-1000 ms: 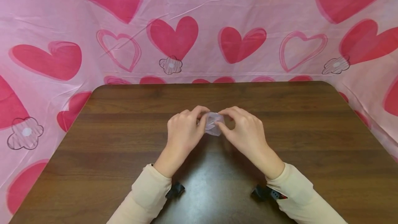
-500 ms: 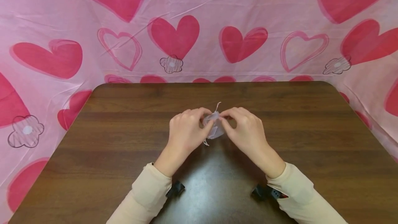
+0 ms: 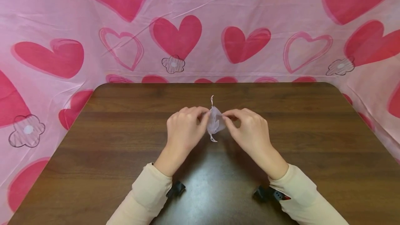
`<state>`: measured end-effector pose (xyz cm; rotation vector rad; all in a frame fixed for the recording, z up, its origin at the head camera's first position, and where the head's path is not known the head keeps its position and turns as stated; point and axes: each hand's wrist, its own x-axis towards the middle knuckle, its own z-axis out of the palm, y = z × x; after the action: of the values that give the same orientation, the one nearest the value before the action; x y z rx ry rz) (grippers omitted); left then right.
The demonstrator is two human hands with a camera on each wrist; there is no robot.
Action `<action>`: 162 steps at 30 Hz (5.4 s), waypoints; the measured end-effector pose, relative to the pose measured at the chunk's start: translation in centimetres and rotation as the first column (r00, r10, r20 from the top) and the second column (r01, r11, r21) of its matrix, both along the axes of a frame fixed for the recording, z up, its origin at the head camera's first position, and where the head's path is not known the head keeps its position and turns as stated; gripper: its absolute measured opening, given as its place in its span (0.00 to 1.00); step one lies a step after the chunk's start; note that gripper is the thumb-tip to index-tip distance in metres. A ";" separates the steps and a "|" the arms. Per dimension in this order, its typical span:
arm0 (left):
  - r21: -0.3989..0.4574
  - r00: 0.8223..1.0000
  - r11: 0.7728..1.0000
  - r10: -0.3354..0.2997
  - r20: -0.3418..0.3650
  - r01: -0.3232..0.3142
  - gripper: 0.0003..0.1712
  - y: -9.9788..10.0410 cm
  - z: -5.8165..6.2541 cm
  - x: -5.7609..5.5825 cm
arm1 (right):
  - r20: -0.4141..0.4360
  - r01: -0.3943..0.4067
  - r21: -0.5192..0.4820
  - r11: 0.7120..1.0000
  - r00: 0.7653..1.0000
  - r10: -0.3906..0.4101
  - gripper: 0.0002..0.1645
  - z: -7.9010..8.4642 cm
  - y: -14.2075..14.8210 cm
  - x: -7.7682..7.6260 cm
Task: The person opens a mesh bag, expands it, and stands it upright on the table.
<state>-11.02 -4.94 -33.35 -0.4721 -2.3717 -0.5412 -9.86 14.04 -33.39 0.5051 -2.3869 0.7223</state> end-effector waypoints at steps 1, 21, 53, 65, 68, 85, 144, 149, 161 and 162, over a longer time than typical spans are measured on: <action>-0.009 1.000 1.000 -0.001 0.011 0.001 0.06 0.0 0.0 0.0 | -0.007 0.004 -0.003 1.000 1.000 -0.004 0.06 0.0 0.0 0.0; 0.000 0.999 1.000 0.007 0.050 -0.007 0.06 -0.6 0.2 -0.2 | -0.063 -0.073 -0.057 0.996 0.996 0.069 0.06 0.3 0.0 -0.1; 0.454 0.957 0.890 -0.159 0.240 0.034 0.06 -2.6 3.4 0.3 | 0.588 0.047 -0.607 0.793 0.698 0.409 0.16 0.8 1.3 -1.5; 0.299 0.912 0.954 -0.152 0.382 0.034 0.12 -3.0 3.3 0.0 | 0.481 0.071 -0.629 0.774 0.818 0.315 0.17 1.8 2.5 -1.8; 0.203 0.884 0.979 -0.108 0.454 0.015 0.13 -3.3 3.0 -0.5 | 0.426 0.036 -0.564 0.825 0.869 0.253 0.14 1.6 2.9 -2.0; 0.103 0.850 0.995 -0.039 0.525 -0.018 0.11 -3.5 1.6 -1.5 | 0.353 -0.094 0.006 0.996 0.932 0.086 0.04 -0.9 3.0 -2.6; 0.093 0.807 0.979 -0.204 0.554 0.184 0.11 -2.7 0.1 -3.4 | 0.330 -0.196 0.022 0.980 0.927 0.178 0.09 -0.9 2.2 -2.1; 0.019 0.799 0.977 -0.185 0.571 0.213 0.09 -2.2 0.1 -3.7 | 0.322 -0.199 0.033 0.979 0.930 0.178 0.09 -0.8 2.2 -1.9; -0.025 0.791 0.972 -0.175 0.586 0.234 0.08 -2.2 0.4 -3.9 | 0.338 -0.221 0.158 0.962 0.928 0.158 0.09 1.1 1.2 -2.4; -0.025 0.791 0.972 -0.176 0.586 0.234 0.08 -2.2 0.4 -3.9 | 0.339 -0.222 0.174 0.959 0.928 0.154 0.08 1.2 1.1 -2.4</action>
<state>-14.95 -7.18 -32.95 -0.6944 -2.9655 -0.7588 -12.25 15.13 -32.22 0.7653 -2.7684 0.6821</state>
